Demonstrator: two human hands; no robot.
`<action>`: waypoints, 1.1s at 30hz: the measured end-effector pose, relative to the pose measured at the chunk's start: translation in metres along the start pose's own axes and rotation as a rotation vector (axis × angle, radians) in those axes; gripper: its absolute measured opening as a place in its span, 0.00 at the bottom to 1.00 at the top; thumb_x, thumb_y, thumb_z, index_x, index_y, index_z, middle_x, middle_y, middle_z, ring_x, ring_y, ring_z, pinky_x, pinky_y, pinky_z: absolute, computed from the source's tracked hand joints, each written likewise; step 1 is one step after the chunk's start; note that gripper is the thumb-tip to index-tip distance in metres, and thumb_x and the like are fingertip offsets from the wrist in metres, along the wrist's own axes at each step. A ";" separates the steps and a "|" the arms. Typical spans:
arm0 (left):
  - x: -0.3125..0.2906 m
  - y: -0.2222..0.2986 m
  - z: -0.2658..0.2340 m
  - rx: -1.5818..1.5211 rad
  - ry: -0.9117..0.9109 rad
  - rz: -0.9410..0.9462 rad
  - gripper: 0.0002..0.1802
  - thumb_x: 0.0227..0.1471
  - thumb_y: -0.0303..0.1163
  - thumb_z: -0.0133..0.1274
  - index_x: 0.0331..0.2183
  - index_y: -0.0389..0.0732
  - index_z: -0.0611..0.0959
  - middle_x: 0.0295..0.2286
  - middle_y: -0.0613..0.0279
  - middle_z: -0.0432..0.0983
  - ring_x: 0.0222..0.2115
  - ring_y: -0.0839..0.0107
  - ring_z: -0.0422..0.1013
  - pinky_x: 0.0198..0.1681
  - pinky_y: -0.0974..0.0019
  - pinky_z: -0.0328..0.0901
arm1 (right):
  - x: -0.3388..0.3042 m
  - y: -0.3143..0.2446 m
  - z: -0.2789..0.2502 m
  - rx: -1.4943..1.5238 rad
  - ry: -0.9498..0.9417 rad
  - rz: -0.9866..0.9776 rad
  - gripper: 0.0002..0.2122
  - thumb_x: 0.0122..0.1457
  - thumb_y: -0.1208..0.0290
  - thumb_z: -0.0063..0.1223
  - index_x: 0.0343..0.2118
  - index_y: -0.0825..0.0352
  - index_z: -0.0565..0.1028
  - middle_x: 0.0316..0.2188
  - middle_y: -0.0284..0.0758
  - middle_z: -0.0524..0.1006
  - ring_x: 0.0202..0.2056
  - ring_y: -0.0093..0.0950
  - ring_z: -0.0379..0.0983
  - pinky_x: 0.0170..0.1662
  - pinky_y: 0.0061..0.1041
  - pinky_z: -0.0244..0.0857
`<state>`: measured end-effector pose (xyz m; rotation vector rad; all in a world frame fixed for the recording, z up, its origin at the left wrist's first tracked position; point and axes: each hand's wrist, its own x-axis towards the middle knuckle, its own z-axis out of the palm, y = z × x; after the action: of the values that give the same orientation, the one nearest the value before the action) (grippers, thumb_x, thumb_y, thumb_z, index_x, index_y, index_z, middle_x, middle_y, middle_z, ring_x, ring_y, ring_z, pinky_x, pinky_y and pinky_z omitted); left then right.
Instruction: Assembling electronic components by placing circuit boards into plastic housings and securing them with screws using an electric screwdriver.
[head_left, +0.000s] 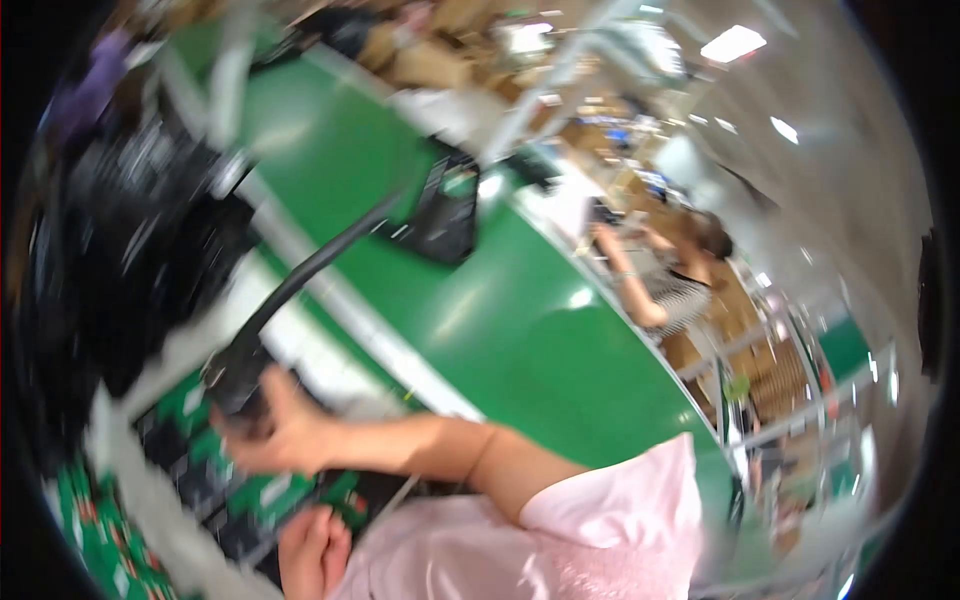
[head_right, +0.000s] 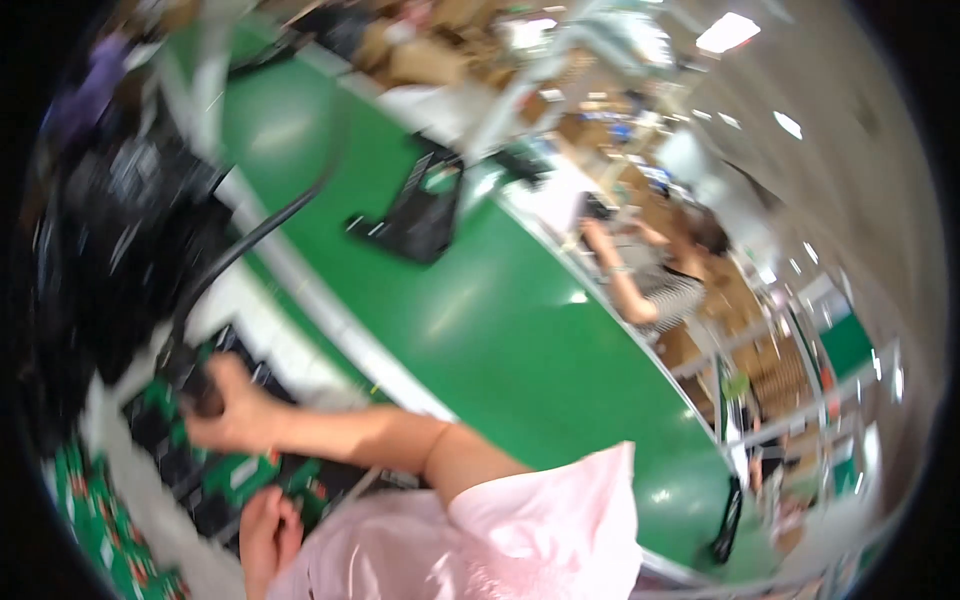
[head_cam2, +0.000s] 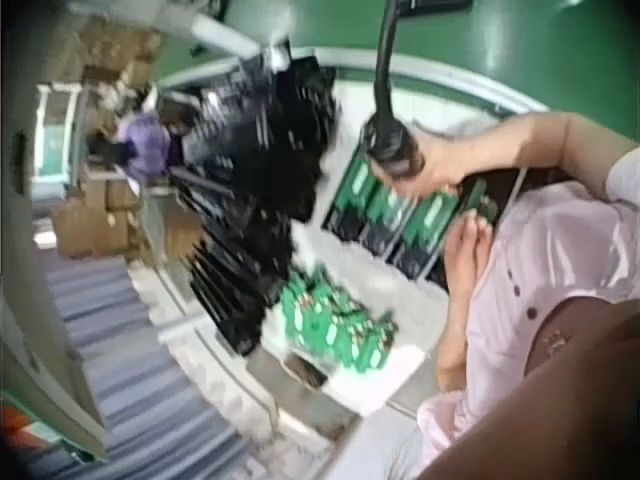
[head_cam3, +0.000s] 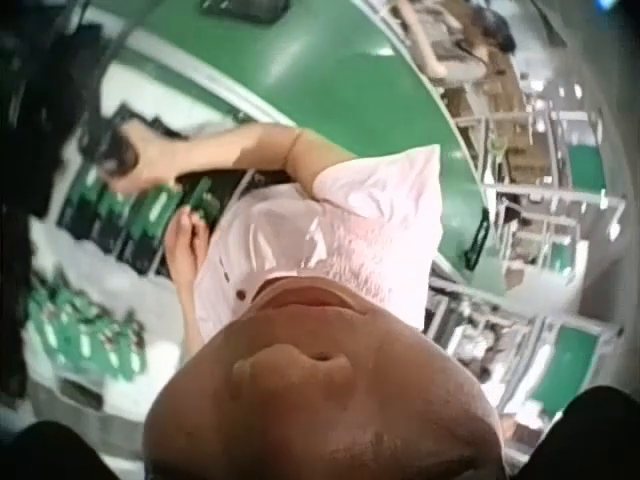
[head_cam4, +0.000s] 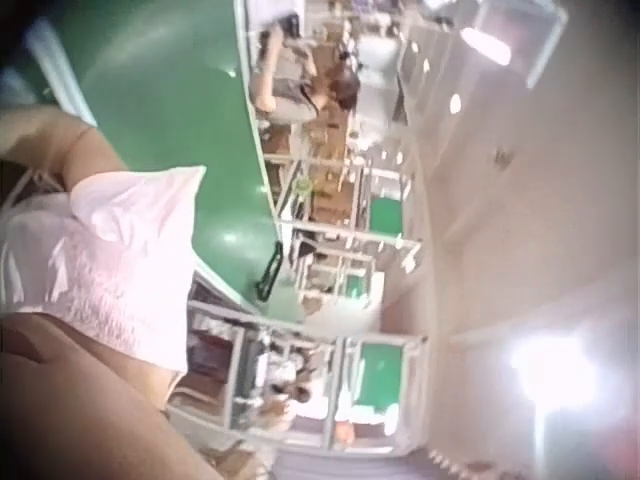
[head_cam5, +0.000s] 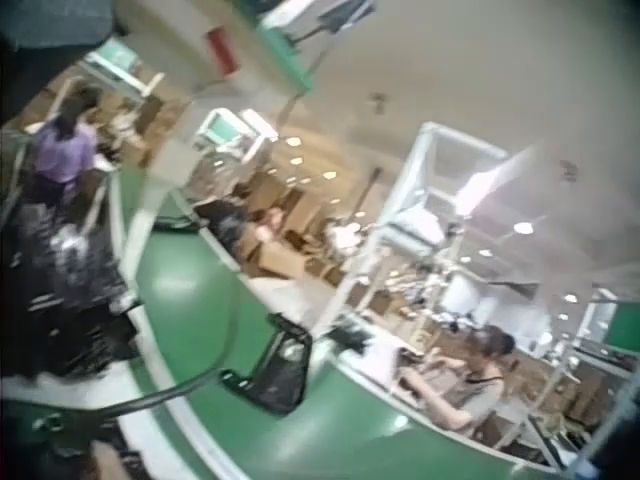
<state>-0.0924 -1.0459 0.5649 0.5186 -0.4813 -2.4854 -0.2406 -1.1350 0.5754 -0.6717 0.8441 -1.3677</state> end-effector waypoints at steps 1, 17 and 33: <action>-0.009 0.000 0.005 0.110 0.208 0.064 0.12 0.54 0.30 0.44 0.38 0.32 0.70 0.23 0.64 0.69 0.20 0.78 0.64 0.24 0.80 0.62 | -0.018 -0.029 0.028 -0.395 -0.028 -0.237 0.09 0.43 0.77 0.54 0.27 0.66 0.66 0.23 0.26 0.66 0.23 0.13 0.59 0.24 0.15 0.55; 0.022 0.020 0.028 -0.344 0.181 -0.169 0.10 0.51 0.35 0.48 0.31 0.36 0.72 0.24 0.65 0.67 0.25 0.74 0.63 0.27 0.76 0.64 | -0.120 -0.117 0.025 -0.041 -0.253 -0.653 0.18 0.44 0.66 0.52 0.33 0.72 0.60 0.14 0.28 0.64 0.14 0.15 0.57 0.17 0.14 0.52; 0.026 0.016 0.059 -0.301 -0.100 -0.202 0.25 0.54 0.41 0.42 0.44 0.26 0.66 0.43 0.49 0.65 0.48 0.57 0.59 0.57 0.57 0.51 | -0.126 -0.121 0.012 -0.222 -0.049 -0.523 0.10 0.43 0.77 0.50 0.29 0.69 0.64 0.19 0.29 0.65 0.20 0.16 0.61 0.23 0.15 0.55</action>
<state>-0.1324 -1.0596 0.6161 0.3364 -0.0894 -2.7222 -0.2979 -1.0232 0.6978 -1.1521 0.8194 -1.7252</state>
